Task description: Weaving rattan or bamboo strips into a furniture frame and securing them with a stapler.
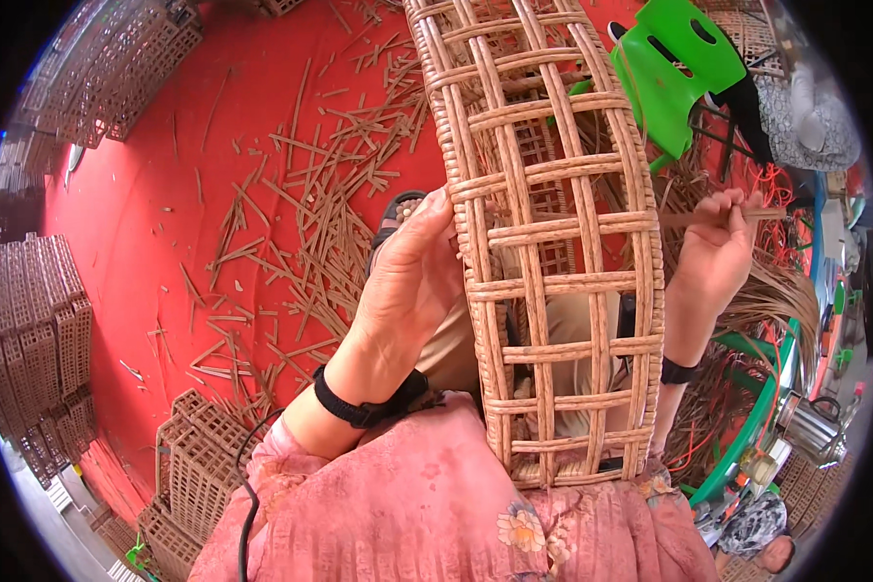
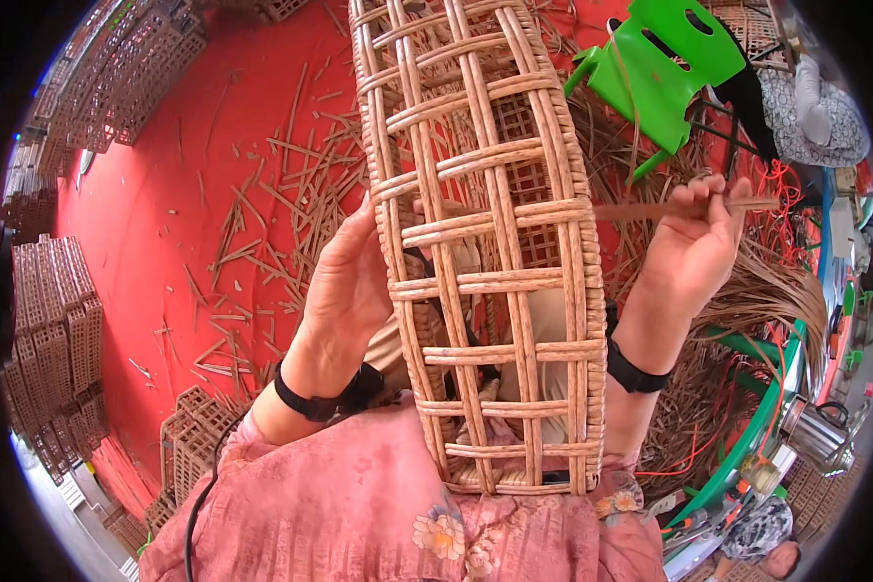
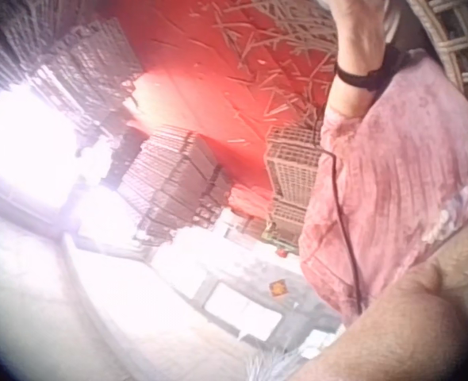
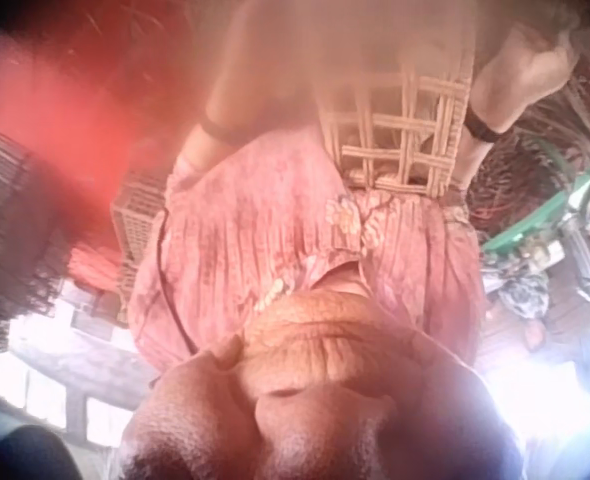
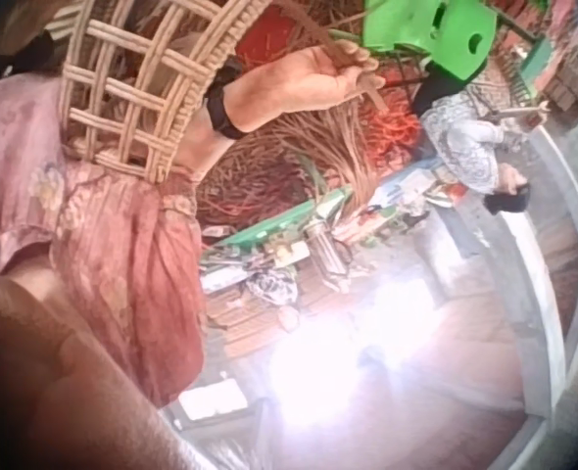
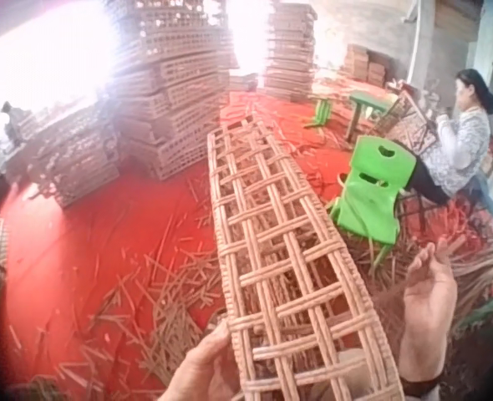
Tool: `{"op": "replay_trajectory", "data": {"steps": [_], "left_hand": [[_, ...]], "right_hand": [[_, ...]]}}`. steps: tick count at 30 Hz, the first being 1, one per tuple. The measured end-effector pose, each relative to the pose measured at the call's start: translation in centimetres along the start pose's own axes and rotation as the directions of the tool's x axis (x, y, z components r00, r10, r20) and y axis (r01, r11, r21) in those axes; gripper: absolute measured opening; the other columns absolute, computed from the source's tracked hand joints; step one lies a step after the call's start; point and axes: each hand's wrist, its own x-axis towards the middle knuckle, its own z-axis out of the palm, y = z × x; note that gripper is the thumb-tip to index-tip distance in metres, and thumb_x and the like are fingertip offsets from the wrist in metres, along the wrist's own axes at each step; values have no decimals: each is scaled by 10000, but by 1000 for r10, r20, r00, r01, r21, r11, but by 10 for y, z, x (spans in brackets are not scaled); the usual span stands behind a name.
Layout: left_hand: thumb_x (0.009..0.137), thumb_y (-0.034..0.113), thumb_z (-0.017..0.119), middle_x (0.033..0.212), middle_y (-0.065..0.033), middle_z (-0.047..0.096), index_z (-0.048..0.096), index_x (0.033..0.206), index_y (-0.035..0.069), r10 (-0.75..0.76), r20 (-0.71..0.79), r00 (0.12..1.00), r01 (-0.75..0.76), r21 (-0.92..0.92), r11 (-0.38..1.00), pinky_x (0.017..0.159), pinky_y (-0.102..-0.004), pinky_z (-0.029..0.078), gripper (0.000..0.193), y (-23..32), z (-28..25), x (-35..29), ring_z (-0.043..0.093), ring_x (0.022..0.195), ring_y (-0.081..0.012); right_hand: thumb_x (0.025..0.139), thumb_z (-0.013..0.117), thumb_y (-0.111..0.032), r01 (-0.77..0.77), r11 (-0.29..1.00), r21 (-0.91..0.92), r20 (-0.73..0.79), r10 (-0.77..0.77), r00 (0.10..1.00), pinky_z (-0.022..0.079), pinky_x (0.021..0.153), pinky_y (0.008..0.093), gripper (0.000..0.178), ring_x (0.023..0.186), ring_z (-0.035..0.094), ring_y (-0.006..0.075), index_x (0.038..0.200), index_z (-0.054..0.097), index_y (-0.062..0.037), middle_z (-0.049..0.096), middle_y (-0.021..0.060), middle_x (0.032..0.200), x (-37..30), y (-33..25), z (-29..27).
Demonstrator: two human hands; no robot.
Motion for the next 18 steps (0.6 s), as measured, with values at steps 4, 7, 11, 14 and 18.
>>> {"op": "replay_trajectory", "data": {"steps": [4,7,11,14,18], "left_hand": [[908,270,562,1215,-42,565,498,1265,58,-5,17,1000,5,-9,1000,963,-360,424,420,2,-2,0,512,1123,-167],[915,293,548,1151,-68,597,460,1307,70,30,-21,999,-29,54,998,908,-341,481,460,2,-5,1,577,1050,-177],[912,279,551,1185,-65,592,457,1312,70,24,-19,1000,-23,60,998,920,-333,472,461,1,-5,1,575,1052,-169],[913,313,551,1074,13,587,523,1227,80,18,-24,1000,-15,92,996,884,-302,404,392,1,-4,1,513,972,-109],[905,332,565,959,46,569,538,1199,95,16,19,1000,-18,86,996,826,-282,402,378,2,-3,3,483,867,-78]], "right_hand": [[971,390,-158,222,905,-362,50,-219,974,283,509,197,307,610,375,69,1218,521,-32,495,18,754,-14,3,10],[979,410,-296,158,822,-547,273,-3,962,220,496,179,378,568,335,28,1103,641,-25,468,-56,660,-27,9,15],[945,514,-223,42,654,-756,311,301,901,270,461,167,273,539,360,15,1053,637,-4,469,-64,640,-49,18,21],[933,535,-211,-74,658,-750,357,497,791,281,447,164,251,525,364,13,1028,634,-1,467,-64,634,-62,15,28],[918,564,-196,-343,623,-703,360,728,584,296,429,159,225,507,369,11,996,631,5,466,-65,626,-63,9,36]]}}
